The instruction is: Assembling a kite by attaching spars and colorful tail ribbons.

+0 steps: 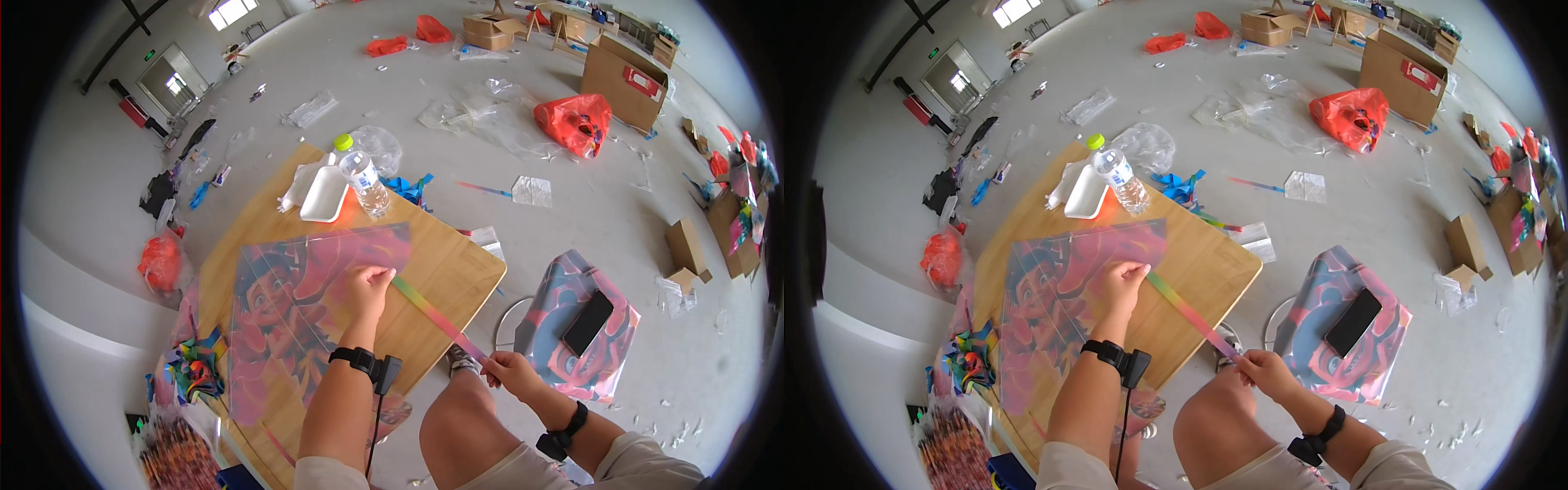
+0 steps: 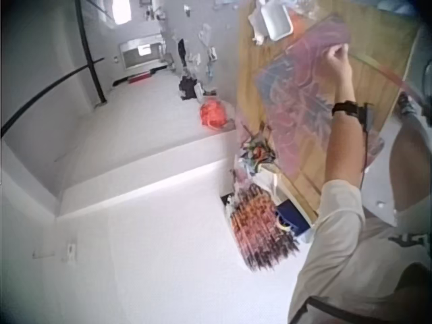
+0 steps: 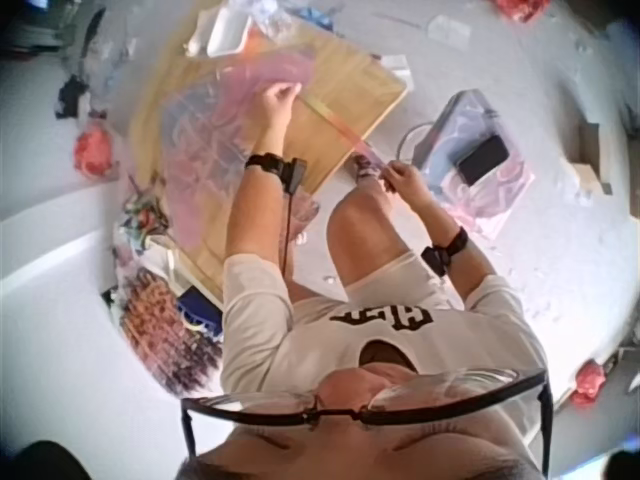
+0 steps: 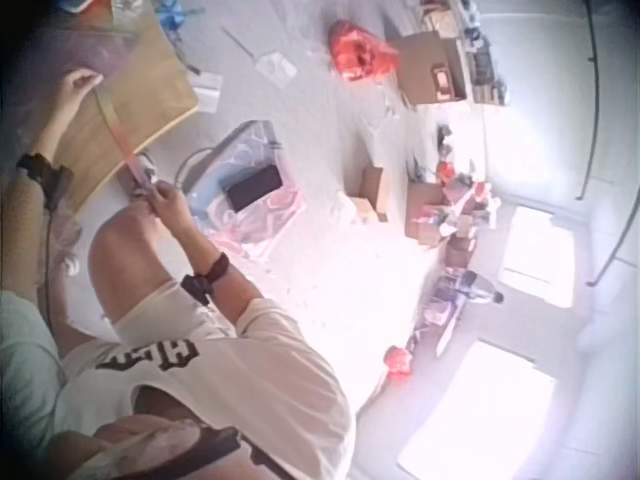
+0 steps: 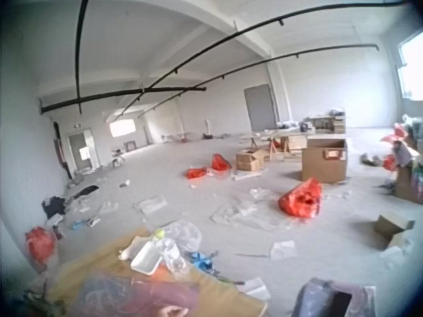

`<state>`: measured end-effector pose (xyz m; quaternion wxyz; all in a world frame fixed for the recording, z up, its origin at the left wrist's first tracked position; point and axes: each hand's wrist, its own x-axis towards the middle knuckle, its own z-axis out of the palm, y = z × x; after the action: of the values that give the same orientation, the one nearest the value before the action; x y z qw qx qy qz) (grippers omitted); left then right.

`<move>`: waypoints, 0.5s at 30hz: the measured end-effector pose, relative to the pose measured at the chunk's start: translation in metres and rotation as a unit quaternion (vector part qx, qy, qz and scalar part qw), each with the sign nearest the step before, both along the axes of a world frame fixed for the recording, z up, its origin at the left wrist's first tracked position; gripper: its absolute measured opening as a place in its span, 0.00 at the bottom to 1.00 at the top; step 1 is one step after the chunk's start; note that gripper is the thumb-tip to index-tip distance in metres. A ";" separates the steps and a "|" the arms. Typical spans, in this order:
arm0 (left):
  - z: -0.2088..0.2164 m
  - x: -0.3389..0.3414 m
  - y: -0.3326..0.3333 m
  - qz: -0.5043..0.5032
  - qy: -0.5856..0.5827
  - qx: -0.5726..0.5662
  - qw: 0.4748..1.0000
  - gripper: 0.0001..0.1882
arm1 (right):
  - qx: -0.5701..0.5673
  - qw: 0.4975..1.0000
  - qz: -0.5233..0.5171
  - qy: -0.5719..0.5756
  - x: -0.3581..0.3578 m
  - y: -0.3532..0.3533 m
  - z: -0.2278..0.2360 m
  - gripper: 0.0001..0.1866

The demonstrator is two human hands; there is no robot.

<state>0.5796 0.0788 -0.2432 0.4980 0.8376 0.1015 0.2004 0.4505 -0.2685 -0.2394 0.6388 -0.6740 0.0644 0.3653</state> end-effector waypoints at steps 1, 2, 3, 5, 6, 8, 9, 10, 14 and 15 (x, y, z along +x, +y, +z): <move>-0.004 0.002 0.003 0.003 0.004 -0.021 1.000 0.07 | 0.002 1.000 0.001 -0.002 0.002 0.001 0.003 0.20; -0.004 0.005 0.003 0.002 0.007 -0.041 0.999 0.08 | 0.006 1.000 -0.003 -0.004 0.004 0.000 0.004 0.20; -0.004 0.006 0.003 0.002 0.019 -0.050 0.999 0.09 | 0.006 1.000 -0.004 -0.005 0.006 -0.001 0.004 0.20; -0.003 0.006 0.001 0.013 0.037 -0.042 0.998 0.07 | 0.008 1.000 -0.005 -0.009 0.009 -0.002 0.004 0.20; -0.002 0.006 -0.001 0.018 0.045 -0.037 0.998 0.07 | 0.005 1.000 -0.005 -0.008 0.011 -0.003 0.003 0.20; 0.002 0.005 -0.004 0.030 0.053 -0.031 0.998 0.08 | 0.000 1.000 -0.004 -0.005 0.014 -0.006 0.002 0.20; 0.005 0.004 -0.006 0.037 0.057 -0.028 0.997 0.08 | 0.004 1.000 -0.008 -0.002 0.015 -0.008 0.000 0.20; 0.007 0.004 -0.008 0.039 0.058 -0.019 0.997 0.08 | 0.009 1.000 -0.013 0.001 0.017 -0.009 -0.002 0.19; 0.012 0.002 -0.008 0.043 0.054 -0.001 0.998 0.09 | 0.011 1.000 -0.011 0.008 0.017 -0.009 -0.002 0.19; 0.012 0.001 -0.006 0.042 0.050 -0.002 0.998 0.09 | 0.012 1.000 -0.009 0.007 0.017 -0.008 -0.003 0.19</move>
<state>0.5811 0.0727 -0.2315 0.4848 0.8407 0.1622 0.1788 0.4671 -0.2769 -0.2423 0.6495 -0.6633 0.0712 0.3648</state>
